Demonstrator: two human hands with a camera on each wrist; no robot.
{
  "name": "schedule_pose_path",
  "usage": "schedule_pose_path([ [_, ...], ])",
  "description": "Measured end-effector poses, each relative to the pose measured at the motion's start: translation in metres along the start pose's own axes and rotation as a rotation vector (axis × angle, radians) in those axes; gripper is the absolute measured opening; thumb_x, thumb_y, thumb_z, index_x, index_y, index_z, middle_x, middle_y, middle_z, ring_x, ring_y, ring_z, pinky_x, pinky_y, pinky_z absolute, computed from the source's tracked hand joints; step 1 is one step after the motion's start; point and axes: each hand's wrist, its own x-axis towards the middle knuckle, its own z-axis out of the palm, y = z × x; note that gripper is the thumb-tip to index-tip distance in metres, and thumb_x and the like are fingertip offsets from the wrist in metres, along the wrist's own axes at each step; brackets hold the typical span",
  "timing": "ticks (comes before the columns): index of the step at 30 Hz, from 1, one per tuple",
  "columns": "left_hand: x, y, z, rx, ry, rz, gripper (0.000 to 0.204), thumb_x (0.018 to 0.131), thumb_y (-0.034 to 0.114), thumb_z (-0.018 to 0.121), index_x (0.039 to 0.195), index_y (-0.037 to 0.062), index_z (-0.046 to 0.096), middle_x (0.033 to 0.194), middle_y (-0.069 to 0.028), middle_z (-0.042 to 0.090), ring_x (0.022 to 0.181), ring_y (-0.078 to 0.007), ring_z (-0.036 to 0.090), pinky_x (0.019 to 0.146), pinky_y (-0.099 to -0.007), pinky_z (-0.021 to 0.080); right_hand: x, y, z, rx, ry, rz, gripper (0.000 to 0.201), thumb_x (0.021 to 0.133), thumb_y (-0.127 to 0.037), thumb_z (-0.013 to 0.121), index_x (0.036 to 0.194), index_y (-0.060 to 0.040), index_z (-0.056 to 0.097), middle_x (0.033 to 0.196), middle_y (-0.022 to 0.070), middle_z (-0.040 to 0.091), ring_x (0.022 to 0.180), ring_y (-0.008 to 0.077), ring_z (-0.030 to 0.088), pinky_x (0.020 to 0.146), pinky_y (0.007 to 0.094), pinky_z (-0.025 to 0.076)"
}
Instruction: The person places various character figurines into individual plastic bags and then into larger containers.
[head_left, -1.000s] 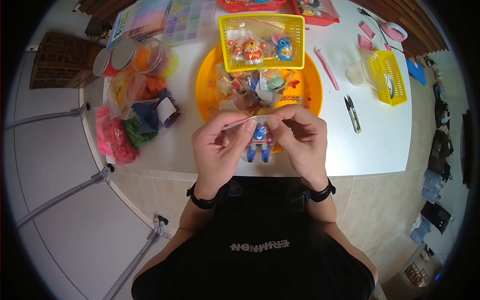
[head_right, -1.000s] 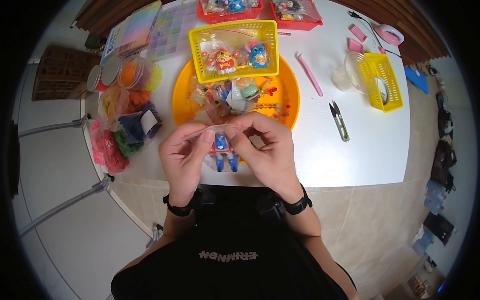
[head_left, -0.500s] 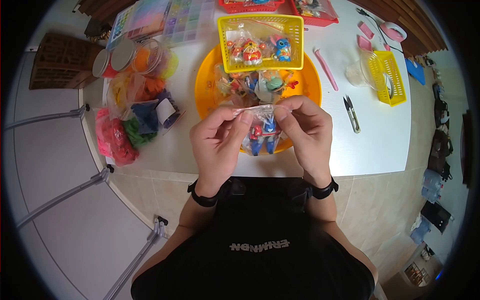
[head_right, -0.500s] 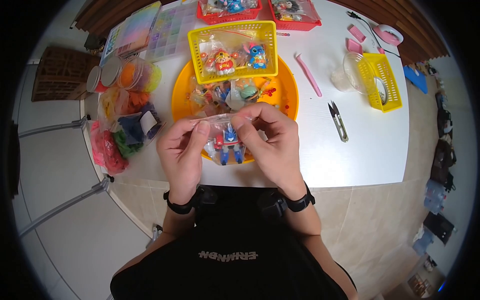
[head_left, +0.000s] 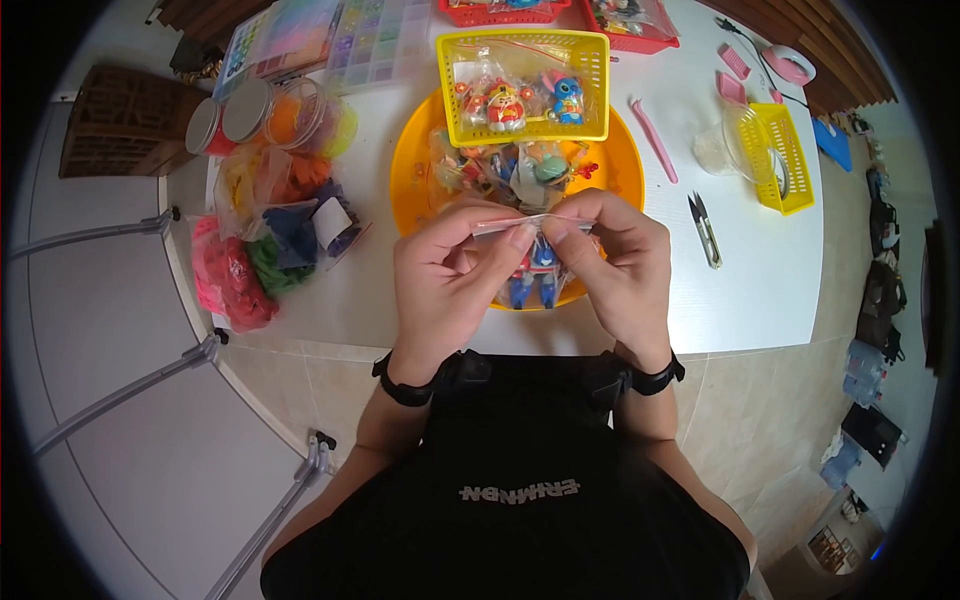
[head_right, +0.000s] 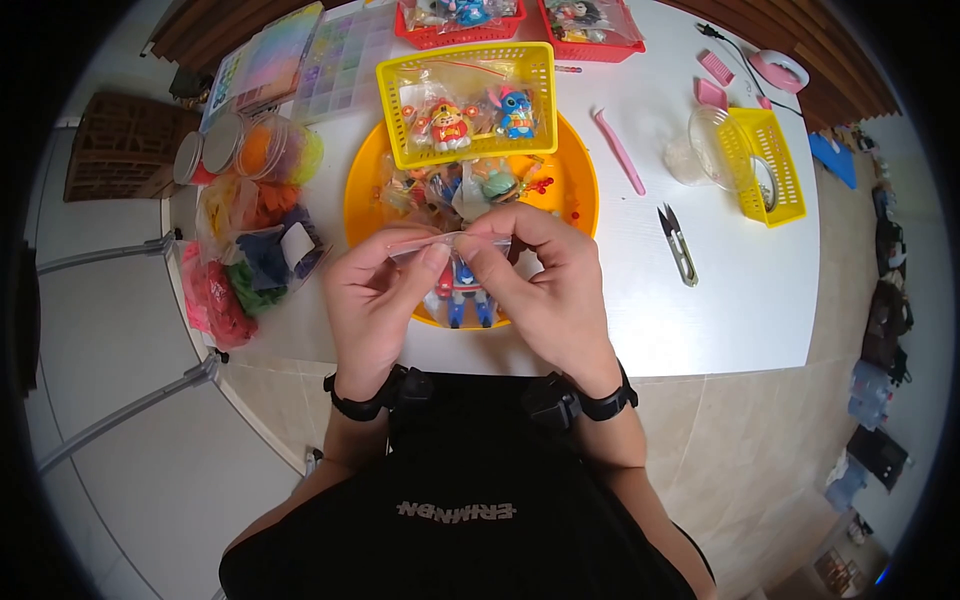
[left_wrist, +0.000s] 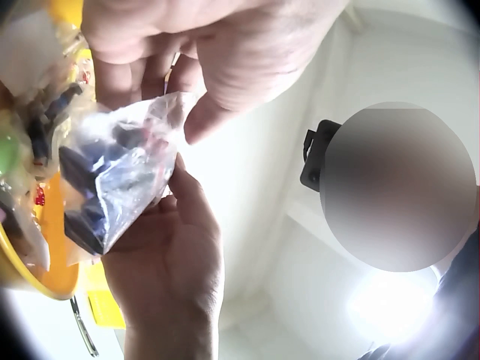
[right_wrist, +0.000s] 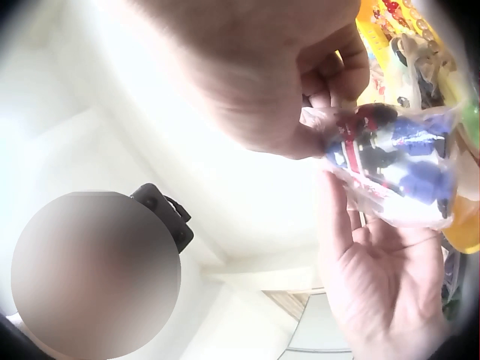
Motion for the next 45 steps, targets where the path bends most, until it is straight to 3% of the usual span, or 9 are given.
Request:
schedule_pose_path([
  [8, 0.002, -0.007, 0.002, 0.021, 0.032, 0.125, 0.011, 0.096, -0.003, 0.069, 0.106, -0.0074, 0.069, 0.097, -0.007, 0.069, 0.079, -0.0058, 0.063, 0.067, -0.0197, 0.051, 0.0, -0.001, 0.003, 0.01, -0.028, -0.03, 0.009, 0.093, -0.006, 0.072, 0.1, -0.0008, 0.071, 0.087, -0.0003, 0.069, 0.076, 0.0053, 0.055, 0.069, 0.0216, 0.045],
  [11, 0.001, -0.005, -0.002, 0.112, 0.021, 0.072, 0.011, 0.097, -0.002, 0.068, 0.106, -0.0069, 0.069, 0.098, -0.0067, 0.07, 0.082, -0.0053, 0.063, 0.071, -0.0195, 0.051, 0.001, -0.001, 0.002, -0.033, -0.024, -0.019, 0.009, 0.094, -0.005, 0.072, 0.101, -0.0005, 0.07, 0.087, -0.0009, 0.068, 0.076, 0.0051, 0.055, 0.07, 0.0215, 0.045],
  [14, 0.001, -0.003, -0.001, -0.004, 0.05, -0.001, 0.01, 0.098, 0.0, 0.068, 0.106, -0.006, 0.069, 0.098, -0.0061, 0.071, 0.085, -0.005, 0.063, 0.075, -0.0201, 0.052, 0.001, -0.001, -0.001, 0.01, 0.001, 0.034, 0.009, 0.094, -0.005, 0.071, 0.101, 0.0002, 0.07, 0.086, -0.0011, 0.067, 0.077, 0.0049, 0.055, 0.071, 0.0219, 0.046],
  [20, -0.002, -0.011, -0.002, 0.07, 0.1, 0.087, 0.012, 0.1, 0.005, 0.065, 0.105, -0.0038, 0.071, 0.095, -0.0054, 0.073, 0.083, -0.0076, 0.067, 0.076, -0.0209, 0.051, 0.0, -0.003, 0.0, 0.044, -0.003, 0.073, 0.009, 0.094, -0.004, 0.07, 0.101, 0.0013, 0.07, 0.088, 0.0004, 0.068, 0.081, 0.0068, 0.058, 0.076, 0.0239, 0.048],
  [26, -0.001, -0.013, -0.006, 0.12, 0.029, 0.165, 0.01, 0.098, -0.001, 0.065, 0.106, -0.0061, 0.068, 0.1, -0.0078, 0.07, 0.088, -0.009, 0.066, 0.076, -0.0214, 0.052, 0.001, 0.001, -0.001, -0.015, -0.018, -0.089, 0.008, 0.092, -0.003, 0.072, 0.099, 0.0012, 0.07, 0.09, 0.0033, 0.069, 0.084, 0.0092, 0.062, 0.077, 0.0248, 0.049],
  [32, -0.002, 0.001, 0.007, -0.137, 0.018, 0.009, 0.011, 0.096, -0.006, 0.067, 0.107, -0.0078, 0.068, 0.103, -0.0085, 0.068, 0.092, -0.009, 0.065, 0.077, -0.022, 0.053, 0.0, 0.0, -0.002, -0.064, -0.007, -0.09, 0.007, 0.091, -0.003, 0.072, 0.097, 0.0013, 0.07, 0.089, 0.0038, 0.068, 0.081, 0.01, 0.061, 0.075, 0.0248, 0.048],
  [35, -0.001, -0.005, 0.002, -0.041, -0.031, 0.037, 0.011, 0.095, -0.006, 0.067, 0.106, -0.0077, 0.068, 0.103, -0.0081, 0.067, 0.089, -0.0089, 0.065, 0.077, -0.0228, 0.055, -0.001, 0.002, -0.002, -0.087, -0.061, -0.089, 0.007, 0.091, -0.003, 0.073, 0.097, 0.0011, 0.071, 0.087, 0.0033, 0.068, 0.079, 0.0094, 0.059, 0.074, 0.0247, 0.048],
  [41, -0.005, -0.012, -0.005, 0.111, 0.059, 0.12, 0.01, 0.095, -0.004, 0.069, 0.105, -0.0052, 0.069, 0.1, -0.0067, 0.067, 0.084, -0.0069, 0.064, 0.07, -0.0205, 0.051, -0.002, 0.001, 0.003, 0.009, 0.001, 0.022, 0.007, 0.092, -0.004, 0.074, 0.097, 0.0008, 0.072, 0.083, 0.0022, 0.068, 0.075, 0.0084, 0.059, 0.07, 0.0235, 0.048],
  [45, -0.004, -0.008, -0.008, 0.133, 0.033, 0.106, 0.012, 0.094, -0.003, 0.07, 0.106, -0.0047, 0.069, 0.1, -0.0059, 0.067, 0.084, -0.0062, 0.063, 0.069, -0.0198, 0.049, -0.002, 0.003, 0.002, -0.033, 0.014, -0.045, 0.01, 0.092, -0.007, 0.075, 0.096, 0.0009, 0.071, 0.082, 0.0025, 0.068, 0.074, 0.0084, 0.059, 0.069, 0.0238, 0.049],
])
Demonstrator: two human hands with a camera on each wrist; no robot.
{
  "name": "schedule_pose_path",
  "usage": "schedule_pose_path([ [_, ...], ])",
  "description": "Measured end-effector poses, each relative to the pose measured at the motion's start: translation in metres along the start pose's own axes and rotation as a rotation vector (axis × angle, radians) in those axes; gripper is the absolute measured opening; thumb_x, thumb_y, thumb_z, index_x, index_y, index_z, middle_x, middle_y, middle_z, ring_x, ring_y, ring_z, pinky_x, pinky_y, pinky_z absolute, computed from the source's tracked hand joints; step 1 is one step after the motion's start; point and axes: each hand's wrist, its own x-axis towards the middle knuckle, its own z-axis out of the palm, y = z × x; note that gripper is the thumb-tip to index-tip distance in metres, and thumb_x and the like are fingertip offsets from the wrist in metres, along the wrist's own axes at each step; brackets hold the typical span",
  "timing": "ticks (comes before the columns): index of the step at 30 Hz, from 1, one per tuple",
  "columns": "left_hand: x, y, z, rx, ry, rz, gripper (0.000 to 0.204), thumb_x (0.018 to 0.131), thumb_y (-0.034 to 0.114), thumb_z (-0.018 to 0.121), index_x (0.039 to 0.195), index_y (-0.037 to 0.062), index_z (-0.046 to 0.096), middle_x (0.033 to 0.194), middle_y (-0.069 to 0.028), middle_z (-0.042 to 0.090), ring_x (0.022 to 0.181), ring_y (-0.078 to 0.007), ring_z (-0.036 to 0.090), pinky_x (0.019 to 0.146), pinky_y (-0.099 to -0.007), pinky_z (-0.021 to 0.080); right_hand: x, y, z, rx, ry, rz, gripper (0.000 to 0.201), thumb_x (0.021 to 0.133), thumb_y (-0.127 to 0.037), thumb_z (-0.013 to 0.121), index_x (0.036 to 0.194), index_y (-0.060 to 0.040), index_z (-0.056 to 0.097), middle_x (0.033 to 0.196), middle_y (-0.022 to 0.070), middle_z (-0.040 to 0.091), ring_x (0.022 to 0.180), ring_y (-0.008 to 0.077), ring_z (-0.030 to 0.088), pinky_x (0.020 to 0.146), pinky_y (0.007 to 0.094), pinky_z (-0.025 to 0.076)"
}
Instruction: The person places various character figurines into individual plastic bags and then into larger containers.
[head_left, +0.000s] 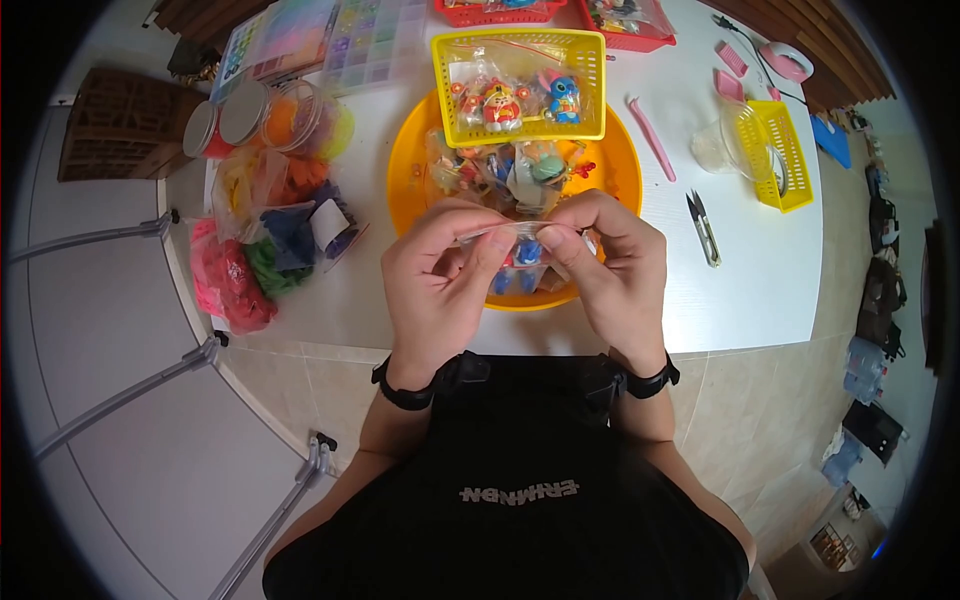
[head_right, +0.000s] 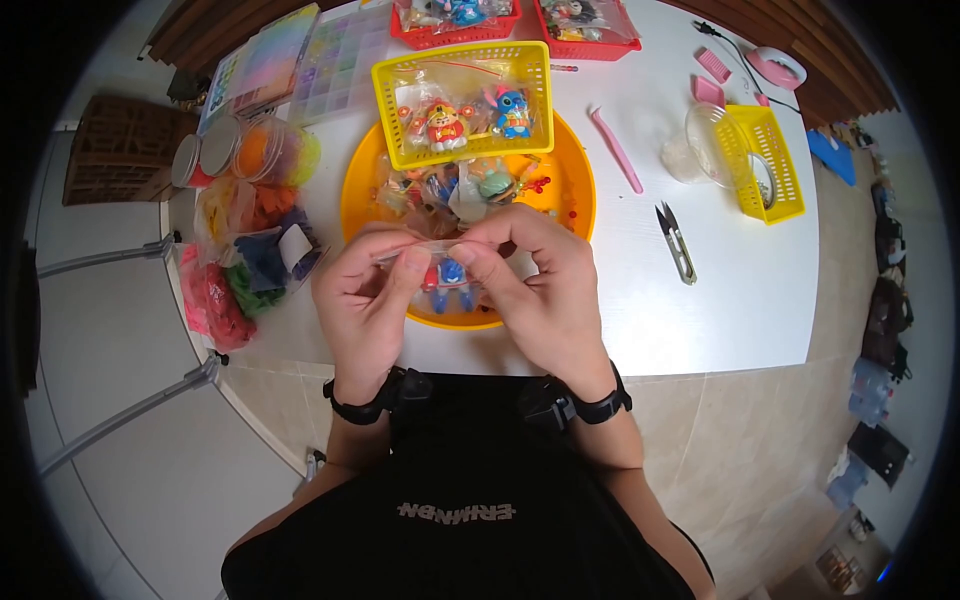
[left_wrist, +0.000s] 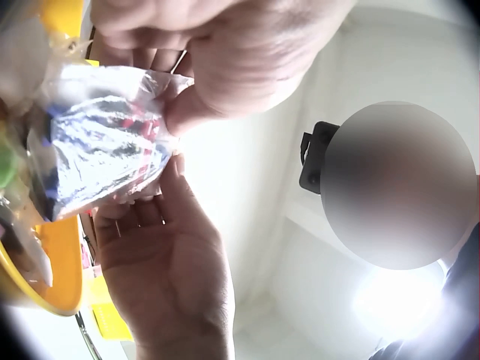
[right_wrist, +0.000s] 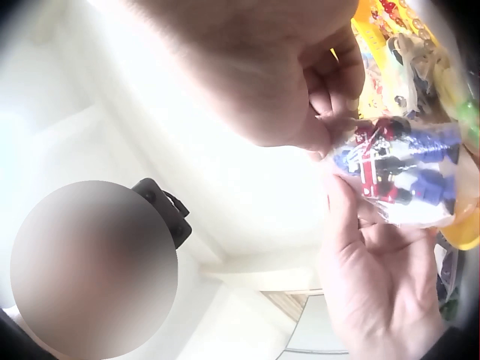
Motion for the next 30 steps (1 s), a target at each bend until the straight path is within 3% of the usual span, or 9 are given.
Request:
schedule_pose_path([
  [5, 0.005, 0.006, 0.007, -0.163, -0.034, -0.006, 0.014, 0.092, -0.004, 0.073, 0.106, -0.0048, 0.071, 0.102, -0.0069, 0.069, 0.083, -0.0072, 0.063, 0.069, -0.0205, 0.049, 0.002, 0.001, -0.004, -0.071, -0.013, -0.079, 0.009, 0.092, -0.006, 0.075, 0.096, 0.0012, 0.071, 0.082, 0.0034, 0.068, 0.072, 0.0086, 0.06, 0.067, 0.0244, 0.049],
  [8, 0.004, 0.0, -0.001, -0.096, -0.084, -0.021, 0.014, 0.09, -0.005, 0.074, 0.103, -0.005, 0.072, 0.1, -0.0077, 0.07, 0.084, -0.0083, 0.064, 0.069, -0.0209, 0.049, 0.002, -0.005, -0.004, -0.075, -0.047, -0.044, 0.009, 0.092, -0.006, 0.075, 0.095, 0.0015, 0.071, 0.082, 0.004, 0.068, 0.072, 0.0084, 0.06, 0.066, 0.0246, 0.049],
  [14, 0.003, 0.005, -0.005, 0.147, -0.079, 0.169, 0.015, 0.088, -0.007, 0.074, 0.103, -0.0053, 0.074, 0.097, -0.0081, 0.072, 0.082, -0.0095, 0.064, 0.069, -0.0227, 0.049, 0.001, -0.011, -0.003, -0.062, -0.046, 0.005, 0.011, 0.092, -0.008, 0.076, 0.096, 0.0012, 0.072, 0.082, 0.0032, 0.069, 0.072, 0.0072, 0.061, 0.064, 0.0239, 0.049],
  [17, 0.002, 0.002, -0.008, 0.057, -0.097, -0.004, 0.016, 0.093, -0.004, 0.07, 0.108, -0.0054, 0.074, 0.102, -0.0095, 0.073, 0.088, -0.0122, 0.066, 0.077, -0.0251, 0.051, 0.0, -0.011, -0.005, -0.059, -0.043, 0.011, 0.01, 0.093, -0.008, 0.076, 0.096, 0.001, 0.072, 0.083, 0.003, 0.07, 0.071, 0.0067, 0.062, 0.062, 0.0236, 0.05],
  [20, 0.004, 0.009, -0.002, -0.063, -0.064, 0.007, 0.017, 0.098, 0.002, 0.065, 0.111, -0.0055, 0.074, 0.107, -0.0111, 0.073, 0.098, -0.015, 0.067, 0.087, -0.0275, 0.052, 0.001, -0.004, -0.006, 0.026, -0.01, -0.031, 0.01, 0.093, -0.008, 0.076, 0.096, 0.0011, 0.072, 0.085, 0.0033, 0.071, 0.073, 0.0063, 0.062, 0.063, 0.0233, 0.05],
  [23, 0.005, 0.012, -0.009, 0.025, -0.13, 0.017, 0.021, 0.102, 0.007, 0.062, 0.114, -0.0055, 0.074, 0.112, -0.0123, 0.073, 0.105, -0.0166, 0.066, 0.092, -0.0279, 0.051, 0.001, -0.01, -0.008, 0.076, -0.024, 0.054, 0.01, 0.093, -0.007, 0.076, 0.095, 0.0014, 0.072, 0.087, 0.0035, 0.073, 0.076, 0.0066, 0.063, 0.068, 0.023, 0.051],
  [26, 0.004, 0.01, -0.009, 0.046, -0.123, 0.023, 0.022, 0.103, 0.009, 0.062, 0.114, -0.0055, 0.074, 0.112, -0.0124, 0.073, 0.104, -0.0165, 0.066, 0.091, -0.0283, 0.051, 0.003, -0.009, -0.009, -0.022, -0.022, -0.04, 0.009, 0.092, -0.006, 0.076, 0.096, 0.002, 0.073, 0.086, 0.0034, 0.072, 0.078, 0.0072, 0.064, 0.071, 0.0232, 0.052],
  [30, 0.004, 0.01, -0.008, 0.005, -0.113, 0.026, 0.023, 0.103, 0.01, 0.061, 0.114, -0.0059, 0.073, 0.112, -0.0123, 0.073, 0.102, -0.0152, 0.066, 0.09, -0.0276, 0.051, 0.004, -0.01, -0.008, 0.045, 0.006, -0.027, 0.009, 0.091, -0.005, 0.076, 0.096, 0.0029, 0.074, 0.086, 0.0041, 0.072, 0.078, 0.0079, 0.064, 0.072, 0.0235, 0.051],
])
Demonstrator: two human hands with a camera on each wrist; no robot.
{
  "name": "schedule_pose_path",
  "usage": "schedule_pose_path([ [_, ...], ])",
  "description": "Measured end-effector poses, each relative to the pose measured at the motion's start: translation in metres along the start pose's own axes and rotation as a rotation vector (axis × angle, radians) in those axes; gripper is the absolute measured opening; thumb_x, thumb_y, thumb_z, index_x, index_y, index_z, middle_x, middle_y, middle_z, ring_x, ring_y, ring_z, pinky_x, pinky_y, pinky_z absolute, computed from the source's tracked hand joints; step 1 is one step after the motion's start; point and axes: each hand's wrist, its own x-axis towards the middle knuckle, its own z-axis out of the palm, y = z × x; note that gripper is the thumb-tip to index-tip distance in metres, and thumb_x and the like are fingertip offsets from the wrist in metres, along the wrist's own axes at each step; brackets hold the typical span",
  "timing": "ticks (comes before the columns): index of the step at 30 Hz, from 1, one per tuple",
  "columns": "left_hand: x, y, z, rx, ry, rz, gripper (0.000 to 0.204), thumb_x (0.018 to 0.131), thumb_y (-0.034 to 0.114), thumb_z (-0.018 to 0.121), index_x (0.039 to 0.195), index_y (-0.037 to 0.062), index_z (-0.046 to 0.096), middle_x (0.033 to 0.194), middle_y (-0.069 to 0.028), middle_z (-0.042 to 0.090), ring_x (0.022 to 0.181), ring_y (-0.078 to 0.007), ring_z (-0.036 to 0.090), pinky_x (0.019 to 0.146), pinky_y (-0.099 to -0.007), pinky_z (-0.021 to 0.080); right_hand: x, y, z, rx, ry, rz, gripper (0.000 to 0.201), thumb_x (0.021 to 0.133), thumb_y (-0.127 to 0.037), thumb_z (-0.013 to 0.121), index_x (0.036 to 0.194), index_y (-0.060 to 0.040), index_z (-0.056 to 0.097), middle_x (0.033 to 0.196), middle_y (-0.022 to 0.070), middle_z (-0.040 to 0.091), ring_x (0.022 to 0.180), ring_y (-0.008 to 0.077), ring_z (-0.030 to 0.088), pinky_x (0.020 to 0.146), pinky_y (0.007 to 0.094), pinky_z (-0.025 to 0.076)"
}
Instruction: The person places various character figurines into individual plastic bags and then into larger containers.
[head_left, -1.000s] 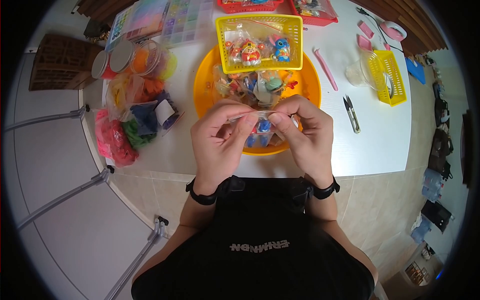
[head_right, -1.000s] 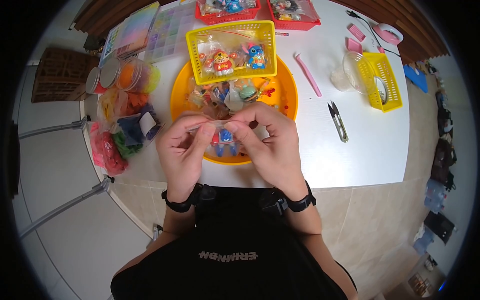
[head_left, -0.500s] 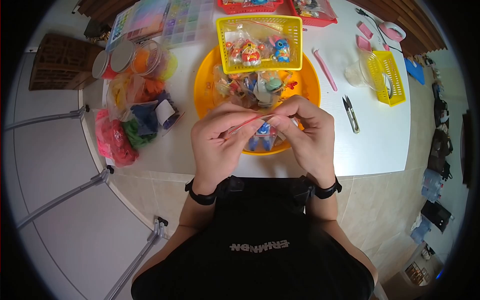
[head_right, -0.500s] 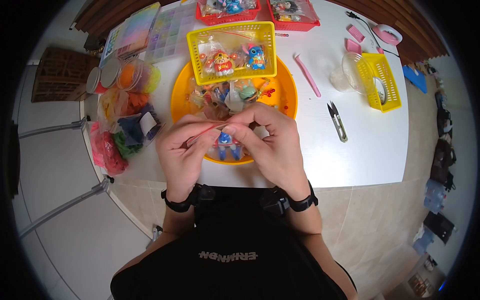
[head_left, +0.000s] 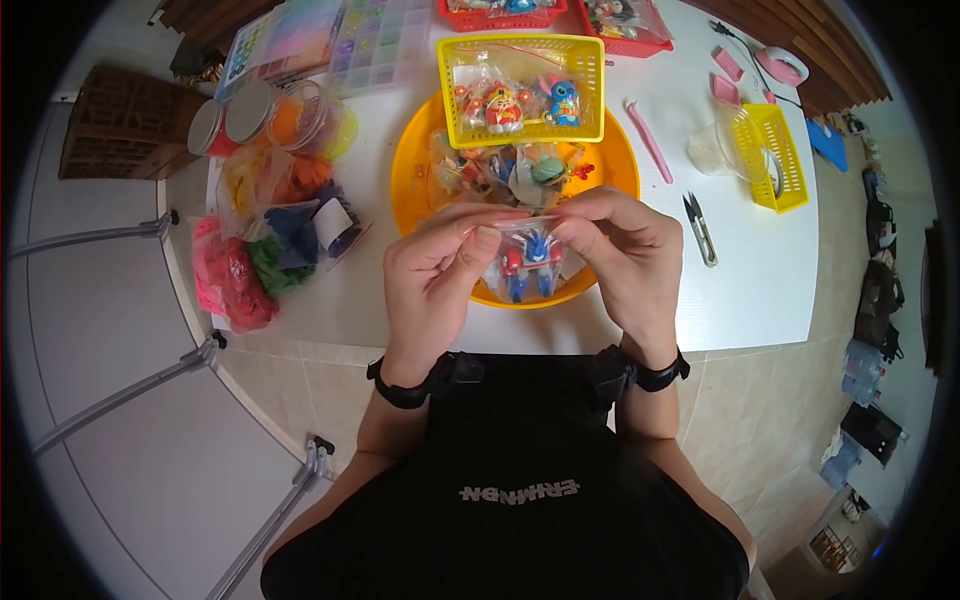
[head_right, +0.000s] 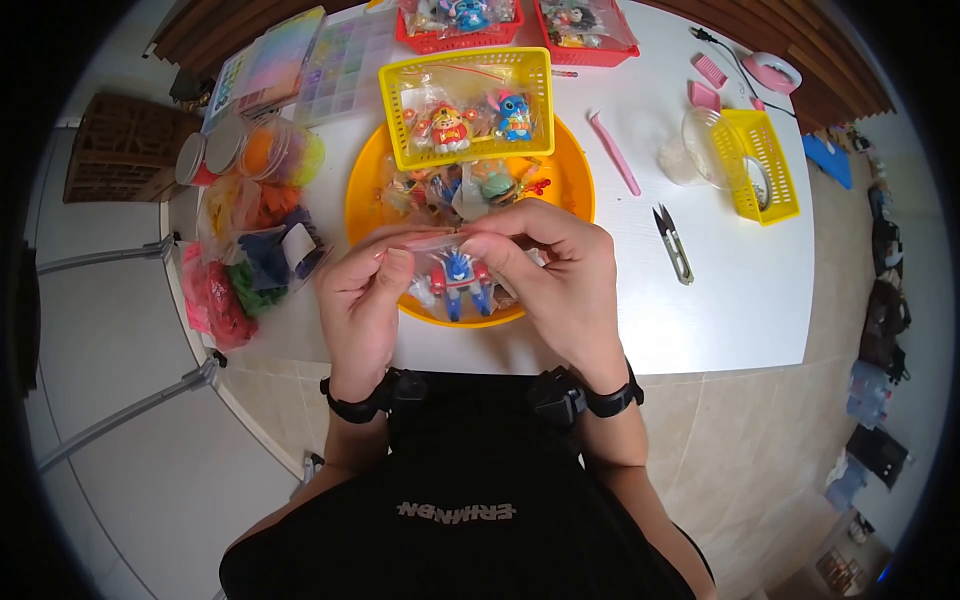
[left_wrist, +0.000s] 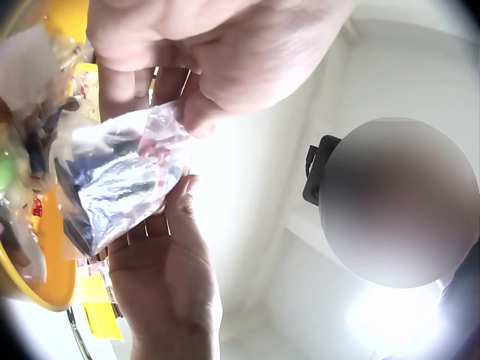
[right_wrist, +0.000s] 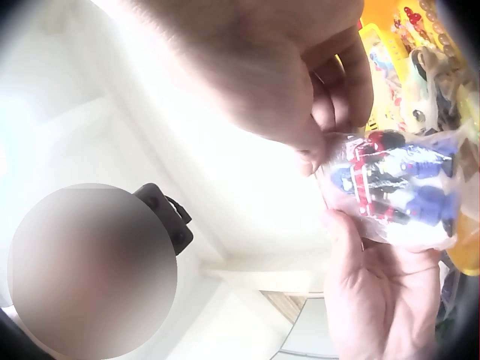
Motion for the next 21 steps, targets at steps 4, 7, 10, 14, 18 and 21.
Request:
schedule_pose_path([
  [4, -0.001, -0.003, 0.002, -0.086, 0.004, -0.069, 0.025, 0.105, 0.012, 0.059, 0.114, -0.0063, 0.073, 0.112, -0.0116, 0.073, 0.101, -0.014, 0.066, 0.09, -0.027, 0.051, 0.0, 0.003, -0.004, -0.081, -0.005, -0.036, 0.009, 0.091, -0.005, 0.077, 0.095, 0.0031, 0.075, 0.087, 0.0047, 0.073, 0.081, 0.0088, 0.065, 0.075, 0.0242, 0.052],
  [7, -0.004, -0.001, 0.005, -0.159, 0.028, -0.168, 0.028, 0.106, 0.015, 0.057, 0.115, -0.0067, 0.072, 0.113, -0.0109, 0.073, 0.1, -0.0133, 0.065, 0.09, -0.0267, 0.051, -0.001, 0.007, -0.005, -0.076, 0.016, -0.027, 0.013, 0.09, -0.006, 0.078, 0.098, 0.003, 0.074, 0.089, 0.0052, 0.073, 0.083, 0.0098, 0.066, 0.077, 0.0245, 0.052],
  [10, -0.004, -0.003, 0.004, -0.161, 0.037, -0.137, 0.03, 0.107, 0.017, 0.057, 0.116, -0.0072, 0.071, 0.114, -0.0103, 0.073, 0.099, -0.0124, 0.065, 0.09, -0.0265, 0.051, 0.001, 0.002, -0.003, -0.035, -0.002, 0.036, 0.025, 0.087, -0.005, 0.08, 0.109, 0.0024, 0.071, 0.093, 0.0056, 0.072, 0.084, 0.0112, 0.067, 0.079, 0.0254, 0.054],
  [14, -0.004, -0.008, 0.002, -0.226, 0.074, -0.152, 0.031, 0.108, 0.018, 0.056, 0.117, -0.0079, 0.071, 0.117, -0.0101, 0.071, 0.102, -0.0115, 0.064, 0.091, -0.0267, 0.05, 0.002, -0.008, -0.001, -0.185, -0.152, -0.009, 0.042, 0.085, -0.006, 0.082, 0.122, 0.0005, 0.064, 0.098, 0.007, 0.072, 0.086, 0.0135, 0.069, 0.08, 0.0276, 0.056],
  [18, -0.003, -0.009, 0.002, -0.174, 0.064, -0.119, 0.032, 0.108, 0.018, 0.055, 0.121, -0.0073, 0.069, 0.124, -0.0108, 0.068, 0.106, -0.0111, 0.062, 0.092, -0.0267, 0.05, 0.002, -0.007, -0.001, -0.236, -0.19, 0.134, 0.042, 0.084, -0.008, 0.083, 0.12, -0.0009, 0.063, 0.096, 0.0084, 0.071, 0.086, 0.0148, 0.069, 0.078, 0.0281, 0.057],
  [21, -0.002, -0.006, 0.005, -0.129, 0.086, -0.104, 0.036, 0.109, 0.019, 0.054, 0.133, -0.0059, 0.062, 0.128, -0.0126, 0.066, 0.109, -0.0123, 0.062, 0.095, -0.0279, 0.051, 0.006, -0.006, -0.003, -0.29, -0.16, 0.109, 0.039, 0.085, -0.009, 0.083, 0.117, -0.0009, 0.063, 0.095, 0.009, 0.071, 0.085, 0.0151, 0.069, 0.074, 0.0283, 0.056],
])
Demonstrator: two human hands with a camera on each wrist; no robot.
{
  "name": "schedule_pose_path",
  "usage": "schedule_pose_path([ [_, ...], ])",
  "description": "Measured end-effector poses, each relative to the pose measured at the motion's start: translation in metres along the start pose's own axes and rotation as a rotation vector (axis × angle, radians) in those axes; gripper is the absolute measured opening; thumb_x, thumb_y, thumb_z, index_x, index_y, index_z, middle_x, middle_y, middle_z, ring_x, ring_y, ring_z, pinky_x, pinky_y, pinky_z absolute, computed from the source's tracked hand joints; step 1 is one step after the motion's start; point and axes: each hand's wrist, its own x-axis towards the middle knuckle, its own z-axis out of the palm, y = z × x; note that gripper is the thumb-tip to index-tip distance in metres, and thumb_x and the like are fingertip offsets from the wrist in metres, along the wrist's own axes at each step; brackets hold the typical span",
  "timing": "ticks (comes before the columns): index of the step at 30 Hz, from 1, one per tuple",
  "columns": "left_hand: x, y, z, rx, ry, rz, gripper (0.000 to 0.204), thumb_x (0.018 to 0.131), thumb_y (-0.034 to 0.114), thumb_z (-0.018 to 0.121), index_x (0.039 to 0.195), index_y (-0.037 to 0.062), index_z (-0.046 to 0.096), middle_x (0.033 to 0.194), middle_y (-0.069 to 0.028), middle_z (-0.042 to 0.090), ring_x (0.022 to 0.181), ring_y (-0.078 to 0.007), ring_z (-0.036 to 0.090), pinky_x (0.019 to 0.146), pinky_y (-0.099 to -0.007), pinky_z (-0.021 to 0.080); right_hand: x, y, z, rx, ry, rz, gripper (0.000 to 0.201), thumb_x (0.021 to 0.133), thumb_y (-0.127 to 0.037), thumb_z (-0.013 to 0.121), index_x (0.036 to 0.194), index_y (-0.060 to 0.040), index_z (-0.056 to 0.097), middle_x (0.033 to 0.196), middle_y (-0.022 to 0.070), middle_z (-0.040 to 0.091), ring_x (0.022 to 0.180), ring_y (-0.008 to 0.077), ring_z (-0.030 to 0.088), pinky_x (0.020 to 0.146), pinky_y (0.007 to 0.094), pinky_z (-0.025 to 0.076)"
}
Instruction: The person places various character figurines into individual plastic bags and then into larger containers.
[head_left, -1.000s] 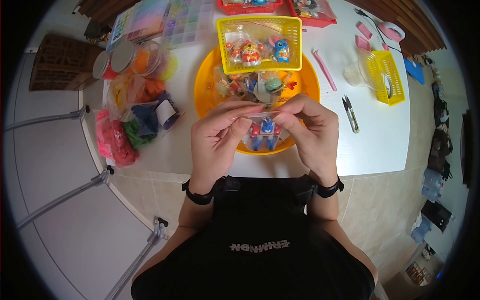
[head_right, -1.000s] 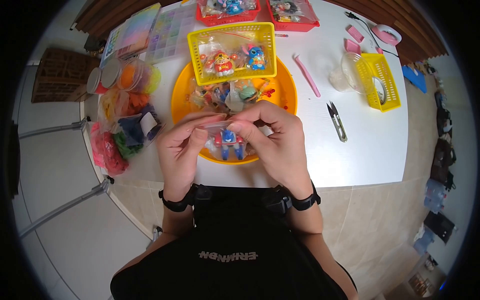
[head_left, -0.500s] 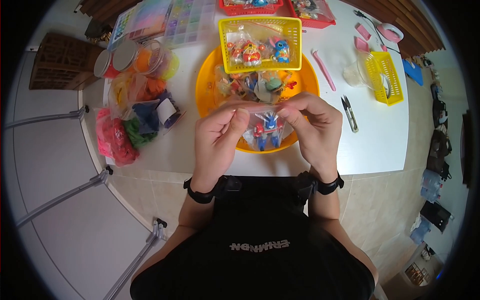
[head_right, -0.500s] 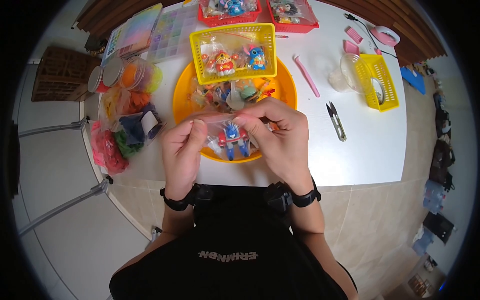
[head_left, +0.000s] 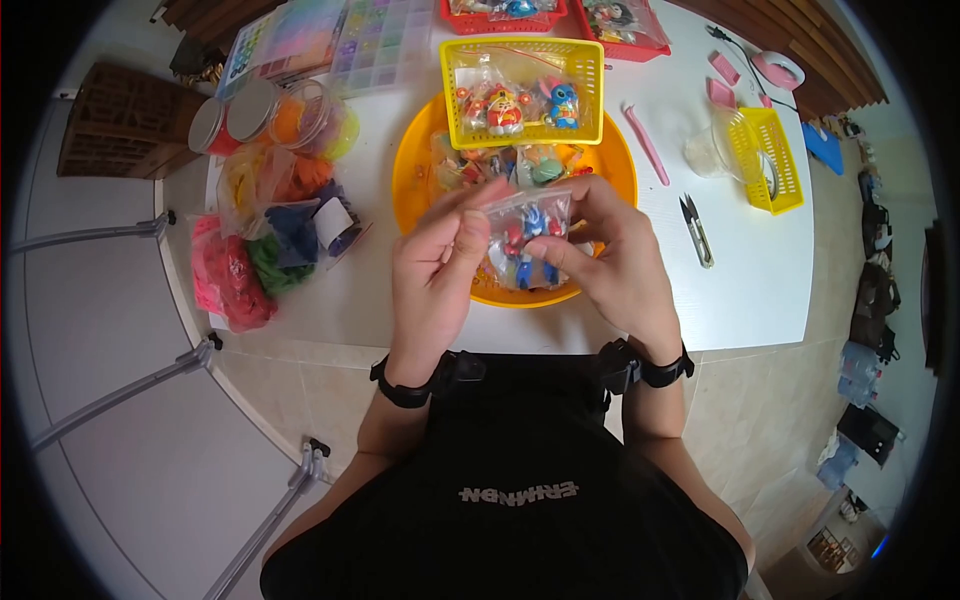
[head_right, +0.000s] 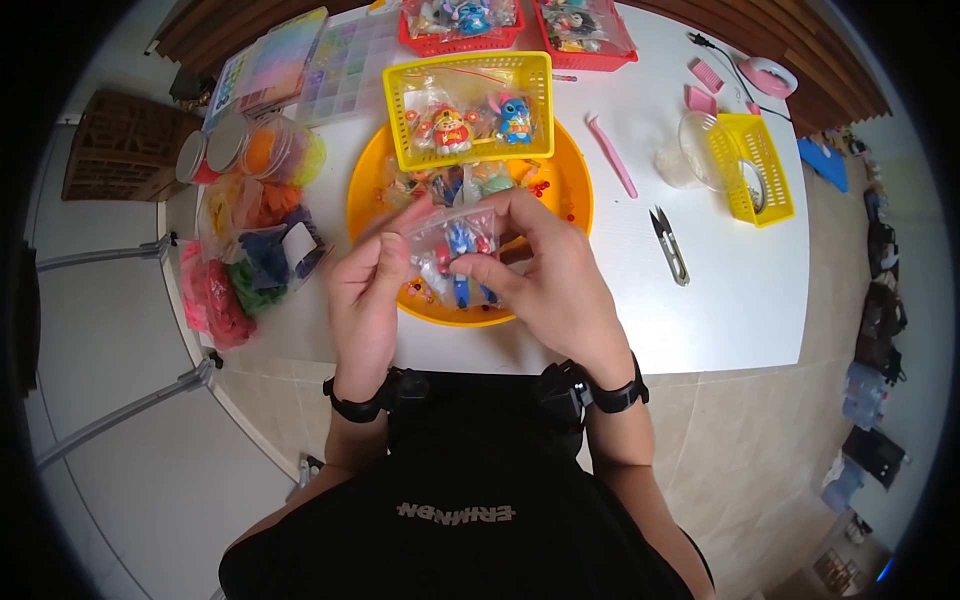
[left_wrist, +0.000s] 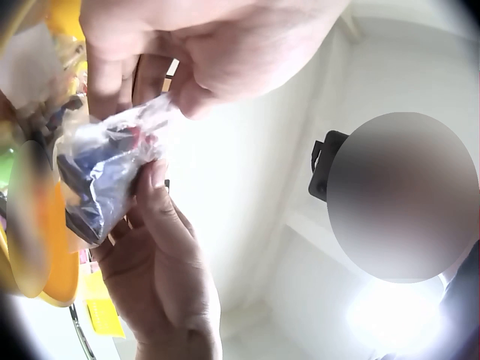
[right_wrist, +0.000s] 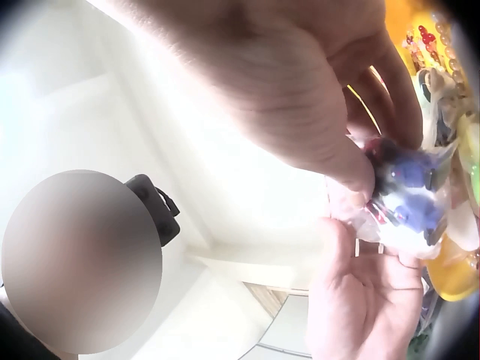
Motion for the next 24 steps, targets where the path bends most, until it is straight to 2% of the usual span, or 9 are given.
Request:
schedule_pose_path([
  [2, -0.001, 0.002, 0.006, -0.096, 0.07, -0.059, 0.041, 0.109, 0.019, 0.053, 0.143, -0.0045, 0.055, 0.129, -0.0142, 0.065, 0.11, -0.0145, 0.064, 0.098, -0.0296, 0.051, 0.006, -0.003, -0.007, -0.096, 0.036, -0.077, 0.036, 0.085, -0.009, 0.082, 0.115, -0.0003, 0.063, 0.095, 0.0093, 0.071, 0.083, 0.015, 0.07, 0.072, 0.0284, 0.056],
  [5, 0.003, -0.003, 0.001, -0.105, 0.041, -0.025, 0.045, 0.109, 0.018, 0.053, 0.147, -0.0039, 0.048, 0.127, -0.0158, 0.066, 0.112, -0.0187, 0.066, 0.101, -0.0331, 0.052, 0.03, -0.002, -0.024, -0.104, 0.127, -0.186, 0.034, 0.087, -0.011, 0.081, 0.113, 0.0026, 0.063, 0.094, 0.0114, 0.073, 0.082, 0.0149, 0.07, 0.07, 0.0286, 0.055],
  [8, 0.003, -0.001, -0.006, -0.052, 0.002, -0.091, 0.041, 0.108, 0.017, 0.054, 0.142, -0.0048, 0.051, 0.124, -0.0156, 0.067, 0.11, -0.0212, 0.068, 0.101, -0.0345, 0.053, 0.062, -0.011, -0.041, -0.136, 0.172, -0.189, 0.034, 0.089, -0.016, 0.08, 0.111, 0.0038, 0.063, 0.094, 0.0093, 0.072, 0.082, 0.0135, 0.065, 0.075, 0.0274, 0.051],
  [11, 0.002, 0.0, -0.007, -0.042, 0.017, -0.101, 0.035, 0.108, 0.015, 0.054, 0.137, -0.0048, 0.055, 0.12, -0.0148, 0.068, 0.107, -0.0201, 0.069, 0.1, -0.0331, 0.053, 0.096, 0.001, -0.05, -0.29, 0.173, -0.197, 0.036, 0.091, -0.018, 0.078, 0.114, 0.0057, 0.062, 0.098, 0.0122, 0.074, 0.085, 0.0148, 0.068, 0.076, 0.0277, 0.053],
  [14, -0.002, 0.002, -0.009, -0.024, 0.005, -0.091, 0.031, 0.108, 0.014, 0.054, 0.132, -0.0044, 0.058, 0.115, -0.0138, 0.07, 0.105, -0.0188, 0.069, 0.098, -0.0315, 0.053, 0.118, 0.018, -0.046, -0.295, 0.182, -0.228, 0.037, 0.091, -0.018, 0.078, 0.114, 0.0069, 0.063, 0.093, 0.0167, 0.075, 0.082, 0.02, 0.072, 0.071, 0.0322, 0.057],
  [17, -0.004, 0.002, -0.012, -0.019, 0.0, -0.098, 0.028, 0.108, 0.013, 0.054, 0.128, -0.0043, 0.06, 0.112, -0.0128, 0.071, 0.104, -0.0176, 0.069, 0.096, -0.0305, 0.053, 0.128, 0.033, -0.043, -0.375, 0.193, -0.274, 0.035, 0.09, -0.016, 0.077, 0.114, 0.0057, 0.065, 0.094, 0.0172, 0.076, 0.086, 0.023, 0.074, 0.073, 0.0337, 0.058],
  [20, -0.006, 0.0, -0.013, -0.031, 0.009, -0.11, 0.026, 0.107, 0.013, 0.054, 0.126, -0.0044, 0.062, 0.11, -0.0122, 0.072, 0.104, -0.0169, 0.069, 0.096, -0.0303, 0.053, 0.127, 0.03, -0.039, -0.421, 0.211, -0.223, 0.034, 0.087, -0.013, 0.077, 0.114, 0.0047, 0.066, 0.098, 0.0191, 0.075, 0.091, 0.0293, 0.075, 0.075, 0.0359, 0.058],
  [24, -0.007, 0.004, -0.016, 0.029, 0.022, -0.108, 0.025, 0.107, 0.012, 0.055, 0.124, -0.0048, 0.063, 0.11, -0.0124, 0.072, 0.103, -0.0167, 0.069, 0.096, -0.0303, 0.054, 0.123, 0.028, -0.032, -0.623, 0.317, -0.337, 0.032, 0.086, -0.011, 0.077, 0.112, 0.004, 0.065, 0.101, 0.021, 0.074, 0.093, 0.0376, 0.072, 0.077, 0.0417, 0.058],
])
